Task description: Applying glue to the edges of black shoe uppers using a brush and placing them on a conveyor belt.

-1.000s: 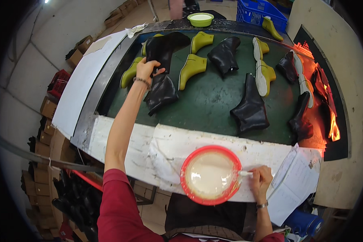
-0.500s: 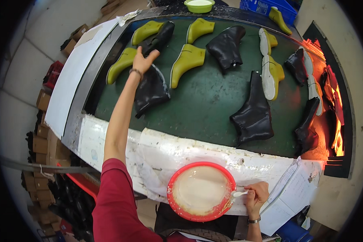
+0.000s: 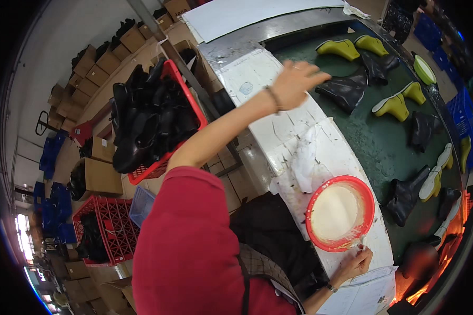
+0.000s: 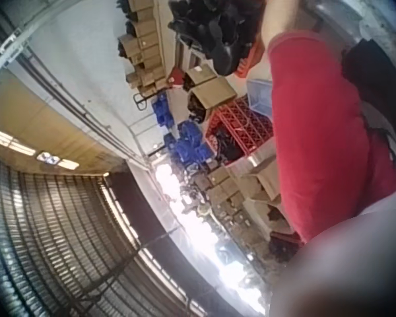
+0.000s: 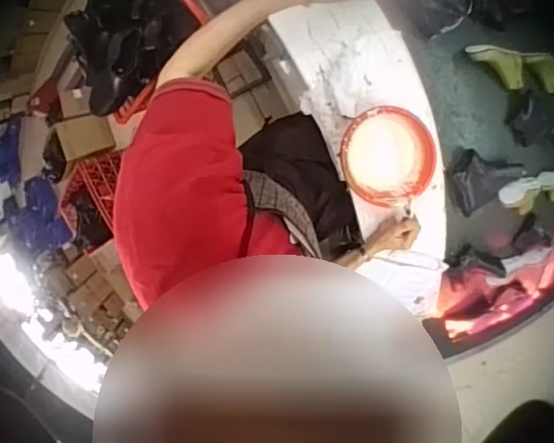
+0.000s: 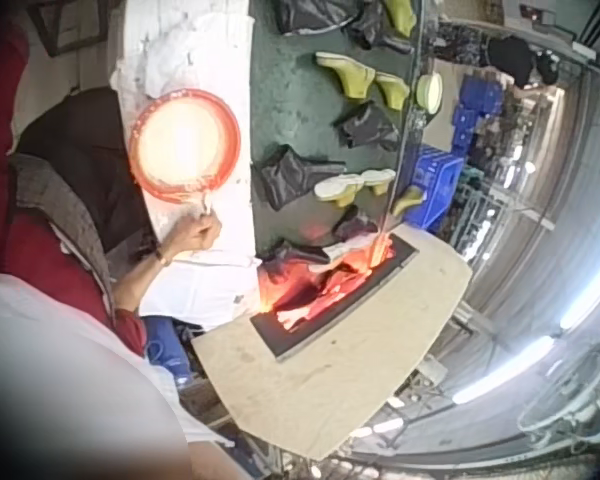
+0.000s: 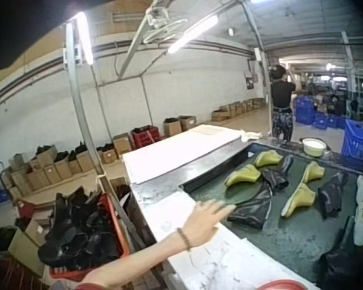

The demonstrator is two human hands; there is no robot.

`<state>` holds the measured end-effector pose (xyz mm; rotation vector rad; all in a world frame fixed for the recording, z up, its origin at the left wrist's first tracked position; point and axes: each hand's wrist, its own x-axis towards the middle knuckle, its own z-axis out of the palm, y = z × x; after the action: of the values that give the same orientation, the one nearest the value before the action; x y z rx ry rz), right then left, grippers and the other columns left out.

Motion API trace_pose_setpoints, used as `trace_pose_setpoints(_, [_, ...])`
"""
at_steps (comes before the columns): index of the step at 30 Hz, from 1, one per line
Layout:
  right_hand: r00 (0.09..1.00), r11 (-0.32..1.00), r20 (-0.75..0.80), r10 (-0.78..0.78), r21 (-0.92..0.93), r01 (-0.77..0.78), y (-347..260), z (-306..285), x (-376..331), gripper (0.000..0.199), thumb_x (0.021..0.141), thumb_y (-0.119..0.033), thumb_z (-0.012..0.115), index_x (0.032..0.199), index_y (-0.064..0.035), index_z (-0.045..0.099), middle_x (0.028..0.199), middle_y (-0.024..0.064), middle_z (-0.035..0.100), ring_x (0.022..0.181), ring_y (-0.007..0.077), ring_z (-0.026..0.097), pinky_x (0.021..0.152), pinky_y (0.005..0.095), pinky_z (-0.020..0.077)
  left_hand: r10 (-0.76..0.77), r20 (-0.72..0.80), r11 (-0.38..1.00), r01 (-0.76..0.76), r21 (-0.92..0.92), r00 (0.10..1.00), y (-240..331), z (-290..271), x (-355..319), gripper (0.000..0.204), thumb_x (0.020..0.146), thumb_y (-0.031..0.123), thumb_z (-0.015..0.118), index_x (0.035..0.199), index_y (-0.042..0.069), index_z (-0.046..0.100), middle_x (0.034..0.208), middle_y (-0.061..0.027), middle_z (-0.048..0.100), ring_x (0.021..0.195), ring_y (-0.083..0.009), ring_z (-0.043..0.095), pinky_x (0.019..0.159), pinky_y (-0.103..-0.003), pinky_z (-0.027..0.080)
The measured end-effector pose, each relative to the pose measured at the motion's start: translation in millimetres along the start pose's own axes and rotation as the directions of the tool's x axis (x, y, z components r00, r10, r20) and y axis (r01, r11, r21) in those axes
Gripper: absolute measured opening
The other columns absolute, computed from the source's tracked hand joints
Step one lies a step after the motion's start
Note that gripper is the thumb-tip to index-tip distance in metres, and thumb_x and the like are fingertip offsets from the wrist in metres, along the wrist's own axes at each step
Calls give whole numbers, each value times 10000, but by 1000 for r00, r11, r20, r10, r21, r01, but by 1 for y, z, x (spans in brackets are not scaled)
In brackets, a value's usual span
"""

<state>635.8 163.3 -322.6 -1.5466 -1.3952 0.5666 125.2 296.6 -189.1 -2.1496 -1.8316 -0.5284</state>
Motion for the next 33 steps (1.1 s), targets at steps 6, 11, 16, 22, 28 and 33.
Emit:
trace_pose_setpoints(6, [1000,999,-4,17,-36,-17,13,-6,0,400,1085,-302,509,963,47,663,829,28,640,726,99,482,668,259,418,-341,-560,662,616,427,755,-95,-192,-175,695,741,100,763,1395,92,527,1321,-166,612,1224,-374,575,1038,-469,458])
trace_pose_setpoints(11, [999,999,35,31,-14,-31,23,-5,4,427,1086,-320,503,964,58,658,851,38,652,768,112,517,717,277,449,-929,-368,-117,917,383,35,-172,-238,-366,712,872,203,727,1495,109,394,1246,-253,653,1141,-388,648,979,-505,515])
trace_pose_setpoints(16, [994,995,-47,-98,-16,97,24,-9,9,463,1093,-357,477,991,57,657,910,67,657,857,175,568,838,322,476,-733,-565,201,914,351,378,-181,-252,-408,454,929,181,656,1363,76,571,1236,-205,675,1089,-390,669,952,-490,518])
trace_pose_setpoints(22, [961,985,-228,-158,-97,139,-52,-32,37,337,1084,-252,514,1036,48,660,963,44,660,900,162,588,840,288,478,-306,-740,610,720,330,599,-80,-306,-254,387,999,131,580,1381,72,585,1236,-155,681,1109,-348,662,951,-421,511])
trace_pose_setpoints(28, [990,940,3,-141,314,133,-162,22,26,145,983,-81,664,1072,12,731,917,8,703,771,59,608,672,221,495,-311,-197,902,223,-371,930,21,-211,-153,511,969,93,624,1450,-25,498,1401,-207,605,1314,-271,569,1099,-354,407])
trace_pose_setpoints(33, [864,866,456,-214,498,-49,-262,71,8,181,903,-162,767,990,-10,720,715,-46,614,632,30,494,554,235,391,70,363,238,338,-911,929,104,-118,-136,583,979,59,600,1524,-18,406,1490,-160,524,1365,-212,489,1153,-327,336])
